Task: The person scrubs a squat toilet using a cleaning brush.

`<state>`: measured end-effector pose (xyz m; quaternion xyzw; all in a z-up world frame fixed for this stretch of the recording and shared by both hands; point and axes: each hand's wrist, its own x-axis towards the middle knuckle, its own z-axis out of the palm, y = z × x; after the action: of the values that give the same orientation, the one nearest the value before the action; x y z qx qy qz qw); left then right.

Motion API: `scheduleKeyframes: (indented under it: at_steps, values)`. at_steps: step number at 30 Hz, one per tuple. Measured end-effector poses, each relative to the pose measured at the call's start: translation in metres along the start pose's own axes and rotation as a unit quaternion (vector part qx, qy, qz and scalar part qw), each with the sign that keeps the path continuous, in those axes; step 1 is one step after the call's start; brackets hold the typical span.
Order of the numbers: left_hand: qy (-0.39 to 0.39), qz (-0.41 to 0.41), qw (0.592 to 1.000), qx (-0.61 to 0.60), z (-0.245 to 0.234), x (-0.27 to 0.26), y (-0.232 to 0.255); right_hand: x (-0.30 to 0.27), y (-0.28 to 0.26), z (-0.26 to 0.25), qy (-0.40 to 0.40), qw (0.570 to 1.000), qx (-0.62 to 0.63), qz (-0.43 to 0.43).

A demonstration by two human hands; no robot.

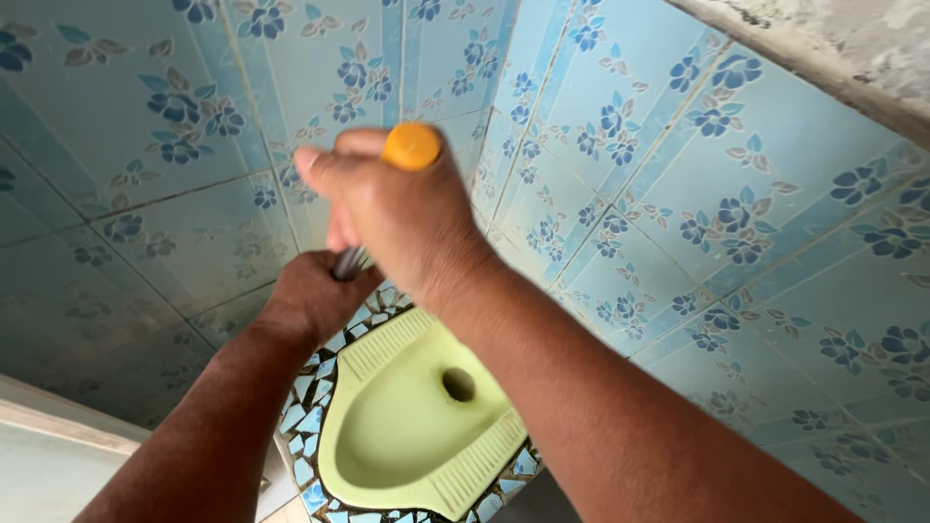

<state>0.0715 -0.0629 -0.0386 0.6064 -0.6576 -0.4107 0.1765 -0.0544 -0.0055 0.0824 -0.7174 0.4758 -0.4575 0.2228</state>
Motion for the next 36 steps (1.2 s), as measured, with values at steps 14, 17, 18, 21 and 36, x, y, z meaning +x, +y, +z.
scheduleKeyframes:
  at_steps: [14,17,18,21,36]
  values:
    - [-0.065,-0.081,0.994,-0.043,0.046,-0.091,0.033,-0.064,-0.041,-0.057,-0.035,0.97,0.15,0.187]
    - [-0.059,-0.01,0.998,0.021,0.068,-0.088,0.042,-0.068,-0.041,-0.076,0.015,0.961,0.195,0.194]
    - [-0.055,0.015,0.998,0.009,0.077,-0.084,0.046,-0.068,-0.041,-0.081,0.038,0.959,0.208,0.19]
    - [-0.032,0.08,0.996,0.001,0.098,-0.072,0.064,-0.072,-0.039,-0.101,0.085,0.96,0.234,0.125]
    - [0.019,0.338,0.935,0.104,0.081,-0.004,0.059,-0.061,0.018,-0.043,0.065,0.991,0.09,0.071]
